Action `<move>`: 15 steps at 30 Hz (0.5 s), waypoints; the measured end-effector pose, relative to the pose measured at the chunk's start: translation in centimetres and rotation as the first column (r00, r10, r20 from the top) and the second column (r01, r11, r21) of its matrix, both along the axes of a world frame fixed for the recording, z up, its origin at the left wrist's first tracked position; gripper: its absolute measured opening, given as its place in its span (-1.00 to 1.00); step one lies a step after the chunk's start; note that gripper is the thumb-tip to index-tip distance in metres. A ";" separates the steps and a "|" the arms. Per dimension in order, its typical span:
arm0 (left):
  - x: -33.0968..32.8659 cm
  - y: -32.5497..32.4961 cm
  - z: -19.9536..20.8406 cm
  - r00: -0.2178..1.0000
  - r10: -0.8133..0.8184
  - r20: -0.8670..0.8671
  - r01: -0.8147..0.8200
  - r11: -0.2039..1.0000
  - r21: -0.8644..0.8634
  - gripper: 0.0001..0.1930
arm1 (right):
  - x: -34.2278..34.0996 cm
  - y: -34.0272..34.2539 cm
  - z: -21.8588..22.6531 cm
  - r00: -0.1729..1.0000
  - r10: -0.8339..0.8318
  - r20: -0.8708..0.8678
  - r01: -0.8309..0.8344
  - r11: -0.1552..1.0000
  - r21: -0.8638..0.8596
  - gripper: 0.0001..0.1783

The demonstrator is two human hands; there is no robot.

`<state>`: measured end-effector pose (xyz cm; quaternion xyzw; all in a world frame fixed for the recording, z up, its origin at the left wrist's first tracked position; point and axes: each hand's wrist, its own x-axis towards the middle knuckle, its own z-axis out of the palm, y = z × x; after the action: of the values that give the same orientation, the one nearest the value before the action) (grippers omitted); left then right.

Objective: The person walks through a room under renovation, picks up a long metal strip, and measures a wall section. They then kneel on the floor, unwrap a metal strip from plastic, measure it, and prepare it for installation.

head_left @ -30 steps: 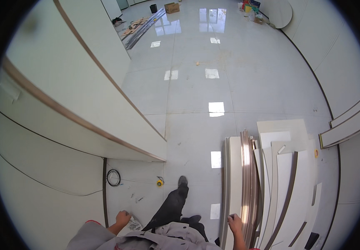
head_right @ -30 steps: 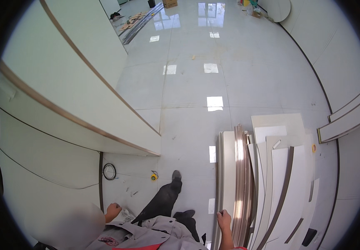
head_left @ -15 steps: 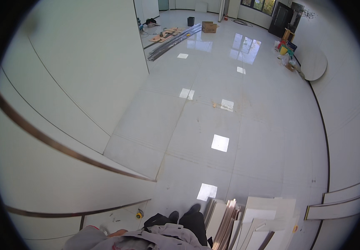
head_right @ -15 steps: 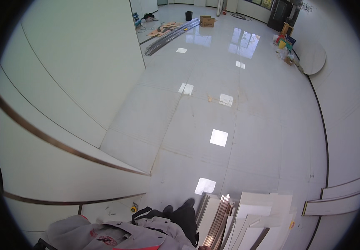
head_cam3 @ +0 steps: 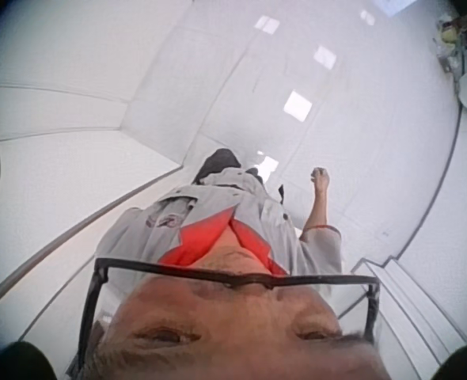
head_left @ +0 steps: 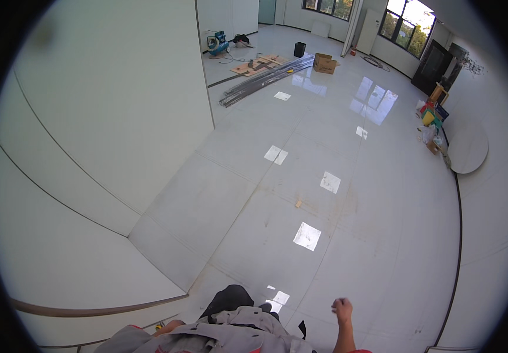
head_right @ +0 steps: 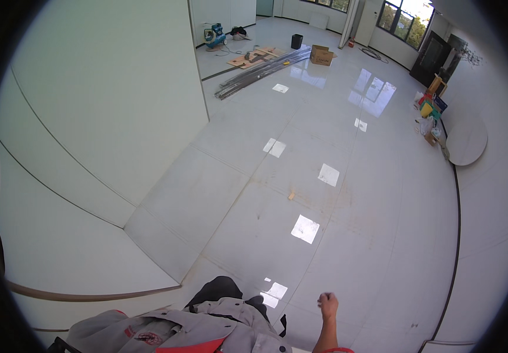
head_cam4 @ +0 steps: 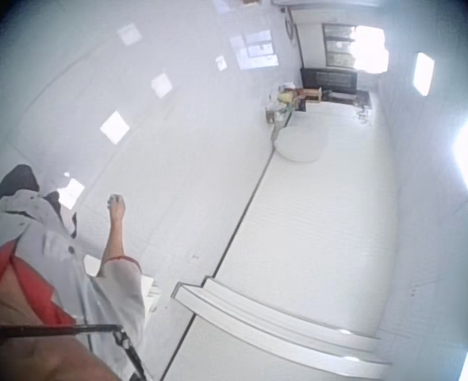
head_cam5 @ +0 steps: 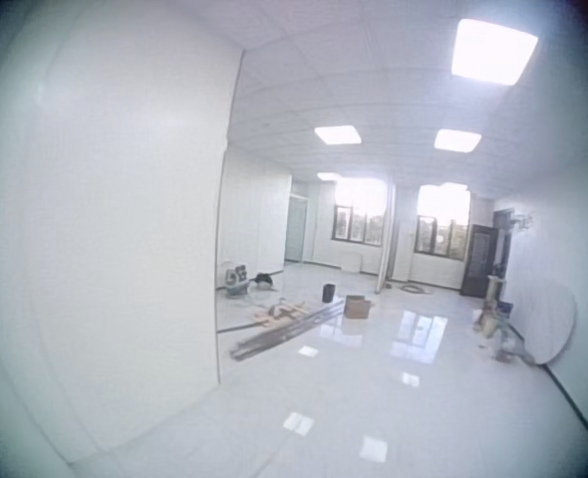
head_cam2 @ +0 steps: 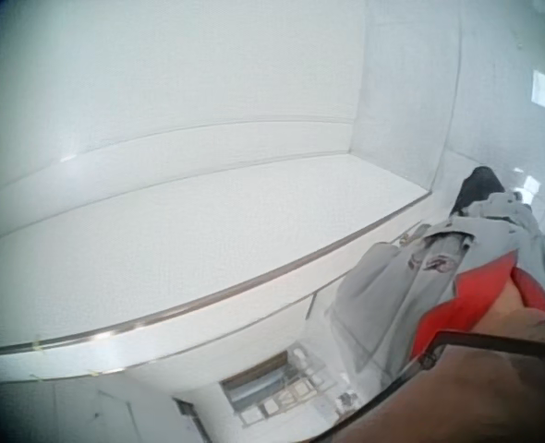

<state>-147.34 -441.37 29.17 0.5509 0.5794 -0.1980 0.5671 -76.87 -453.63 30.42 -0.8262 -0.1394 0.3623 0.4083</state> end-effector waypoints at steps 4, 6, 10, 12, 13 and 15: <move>8.7 9.0 -1.9 0.998 0.067 -0.018 -0.067 0.997 -0.027 -0.57 | 10.5 21.8 4.8 0.982 0.142 0.124 -0.155 0.983 0.104 -0.74; 11.8 14.0 -4.4 0.995 0.089 -0.038 -0.091 0.995 -0.042 -0.56 | 13.2 30.0 4.8 0.951 0.266 0.159 -0.278 0.958 0.063 -0.74; 20.3 30.8 -7.8 0.996 0.075 -0.054 -0.077 0.996 -0.035 -0.56 | 19.1 39.2 1.0 0.896 0.429 0.114 -0.420 0.903 -0.095 -0.74; 26.2 41.7 -6.2 0.992 0.106 -0.067 -0.106 0.994 0.017 -0.55 | 20.4 39.9 -1.5 0.915 0.398 -0.061 -0.402 0.905 -0.140 -0.72; 28.8 47.2 -4.8 0.988 0.137 -0.068 -0.134 0.990 0.055 -0.55 | 20.4 40.2 -2.2 0.931 0.339 -0.133 -0.360 0.910 -0.204 -0.67; 31.8 57.8 -3.9 0.974 0.227 -0.011 -0.222 0.960 0.167 -0.51 | 20.2 43.2 0.4 0.900 0.409 -0.152 -0.436 0.863 -0.256 -0.69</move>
<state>-115.55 -383.61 25.29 0.5236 0.6611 -0.0918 0.5296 -56.66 -410.39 30.84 -0.8076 -0.2446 0.4970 0.2024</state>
